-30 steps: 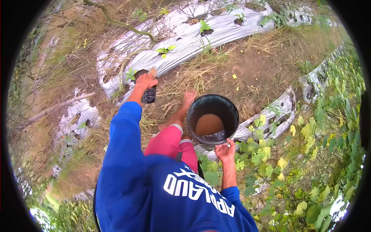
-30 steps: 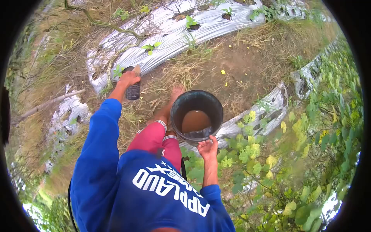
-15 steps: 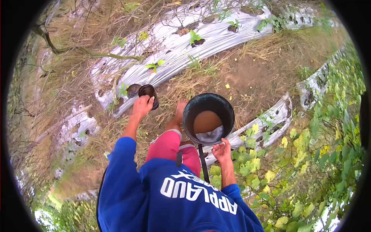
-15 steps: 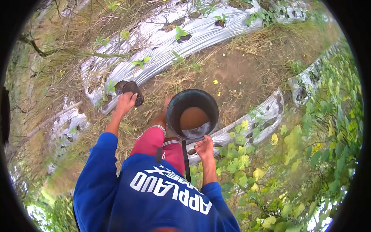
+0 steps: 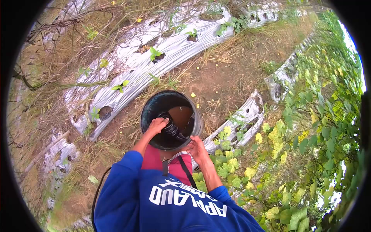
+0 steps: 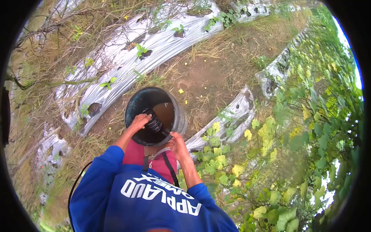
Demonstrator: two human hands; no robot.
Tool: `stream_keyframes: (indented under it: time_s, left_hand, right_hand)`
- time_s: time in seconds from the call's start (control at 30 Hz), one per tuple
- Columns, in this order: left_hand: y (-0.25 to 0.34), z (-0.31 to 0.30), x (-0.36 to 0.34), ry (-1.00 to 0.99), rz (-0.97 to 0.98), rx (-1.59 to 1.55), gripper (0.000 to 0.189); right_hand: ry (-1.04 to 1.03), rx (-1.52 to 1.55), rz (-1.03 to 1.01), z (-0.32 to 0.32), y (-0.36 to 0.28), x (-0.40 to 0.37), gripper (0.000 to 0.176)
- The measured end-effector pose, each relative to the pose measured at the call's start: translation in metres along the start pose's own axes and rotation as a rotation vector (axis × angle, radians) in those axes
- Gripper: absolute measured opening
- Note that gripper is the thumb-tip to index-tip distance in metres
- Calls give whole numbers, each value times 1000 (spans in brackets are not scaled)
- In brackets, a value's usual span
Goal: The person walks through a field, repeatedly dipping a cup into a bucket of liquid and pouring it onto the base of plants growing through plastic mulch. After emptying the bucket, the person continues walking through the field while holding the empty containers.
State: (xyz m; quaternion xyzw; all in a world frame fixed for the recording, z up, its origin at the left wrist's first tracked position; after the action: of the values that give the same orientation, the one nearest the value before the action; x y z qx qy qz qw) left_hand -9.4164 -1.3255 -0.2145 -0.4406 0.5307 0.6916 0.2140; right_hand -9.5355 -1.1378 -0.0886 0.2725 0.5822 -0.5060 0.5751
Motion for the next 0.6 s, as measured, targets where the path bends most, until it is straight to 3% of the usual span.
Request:
stream_keyframes:
  time_s: [0.1,0.13,0.17,0.27,0.4,0.47,0.57,0.6]
  left_hand:
    - [-31,28,64,-72,156,-2,48]
    - [-12,27,49,-63,-78,-123,49]
    - [-11,32,58,-66,-67,-126,49]
    - [-9,42,65,-87,-317,-223,51]
    - [-29,56,113,-113,-158,-162,46]
    - [-25,72,114,-231,-5,39,40]
    - [-30,90,134,-228,12,132,40]
    - [-38,103,147,-286,-133,52,44]
  right_hand:
    - [-41,-32,17,8,-18,-22,22]
    - [-56,-64,-2,14,-26,-33,23]
    - [-72,-95,-19,20,-34,-42,24]
    - [-114,-91,13,29,-54,-62,27]
    - [-227,-120,45,30,-79,-76,28]
    - [-290,-168,70,26,-93,-71,27]
    - [-298,-206,65,21,-117,-84,25]
    - [-343,-266,58,19,-122,-84,38]
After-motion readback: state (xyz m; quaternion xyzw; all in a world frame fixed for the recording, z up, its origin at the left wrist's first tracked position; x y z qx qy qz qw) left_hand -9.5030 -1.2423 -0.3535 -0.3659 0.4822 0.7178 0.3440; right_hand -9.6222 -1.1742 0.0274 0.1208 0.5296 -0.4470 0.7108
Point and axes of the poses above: each hand's wrist, its own x-axis towards the middle knuckle, its own z-axis out of the palm, y = z × x, the point moved 6 cm from there along x, towards the middle knuckle, and after that the axes turned 3 degrees about -y, right-handed, at the moved point
